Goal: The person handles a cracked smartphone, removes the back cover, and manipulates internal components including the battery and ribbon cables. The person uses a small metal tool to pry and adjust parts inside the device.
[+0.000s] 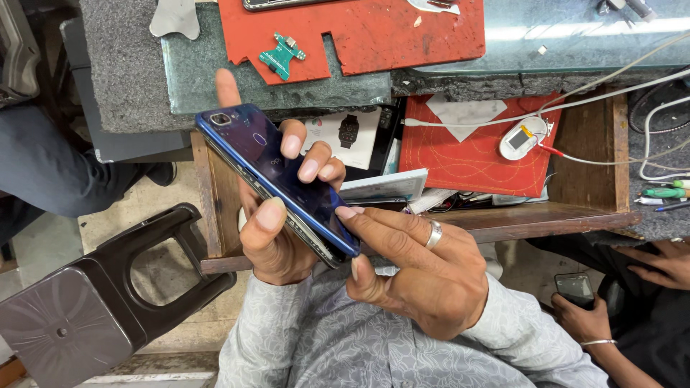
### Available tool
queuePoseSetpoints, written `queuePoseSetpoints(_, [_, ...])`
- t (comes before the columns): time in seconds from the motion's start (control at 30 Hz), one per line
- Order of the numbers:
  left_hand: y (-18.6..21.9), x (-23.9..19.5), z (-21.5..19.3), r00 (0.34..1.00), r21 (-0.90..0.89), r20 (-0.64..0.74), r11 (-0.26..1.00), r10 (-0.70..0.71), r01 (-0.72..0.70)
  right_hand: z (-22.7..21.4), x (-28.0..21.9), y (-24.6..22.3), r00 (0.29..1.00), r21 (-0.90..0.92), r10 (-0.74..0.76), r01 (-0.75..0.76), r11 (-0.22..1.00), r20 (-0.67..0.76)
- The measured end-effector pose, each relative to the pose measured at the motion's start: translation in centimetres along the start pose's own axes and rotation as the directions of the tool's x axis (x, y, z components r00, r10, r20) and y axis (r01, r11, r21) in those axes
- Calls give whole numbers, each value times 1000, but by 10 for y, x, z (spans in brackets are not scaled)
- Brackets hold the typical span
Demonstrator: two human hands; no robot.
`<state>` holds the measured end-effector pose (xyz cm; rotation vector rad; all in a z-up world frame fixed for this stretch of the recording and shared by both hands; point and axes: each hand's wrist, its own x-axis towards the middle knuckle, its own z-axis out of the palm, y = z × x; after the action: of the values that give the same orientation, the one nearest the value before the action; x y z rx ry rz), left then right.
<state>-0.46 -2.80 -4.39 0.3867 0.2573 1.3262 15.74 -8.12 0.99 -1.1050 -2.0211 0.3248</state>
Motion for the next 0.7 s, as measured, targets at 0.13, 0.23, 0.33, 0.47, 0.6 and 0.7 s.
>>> queuePoseSetpoints(0.13, [1, 1, 1, 1000, 28, -28, 1000, 4, -3, 1, -1, 5, 999, 3, -34, 34, 999, -9])
queuePoseSetpoints(0.23, [-1, 0, 3, 996, 60, -87, 998, 32, -27, 6, -2, 9, 998, 109, 63, -61, 992, -6])
queuePoseSetpoints(0.33, [-2, 0, 4, 987, 82, -150, 995, 65, -53, 13, -1, 19, 998, 136, 51, -46, 990, -36])
queuePoseSetpoints(0.47, [-3, -1, 4, 974, 45, -210, 996, 85, -77, 18, 1, 29, 998, 46, -46, 47, 998, -35])
queuePoseSetpoints(0.6, [-4, -1, 3, 964, 27, -243, 994, 107, -103, 18, 3, 33, 999, 72, -49, 50, 996, -15])
queuePoseSetpoints(0.7, [-4, -2, 2, 963, 50, -246, 994, 110, -100, 18, 4, 35, 999, 115, -44, 45, 992, -10])
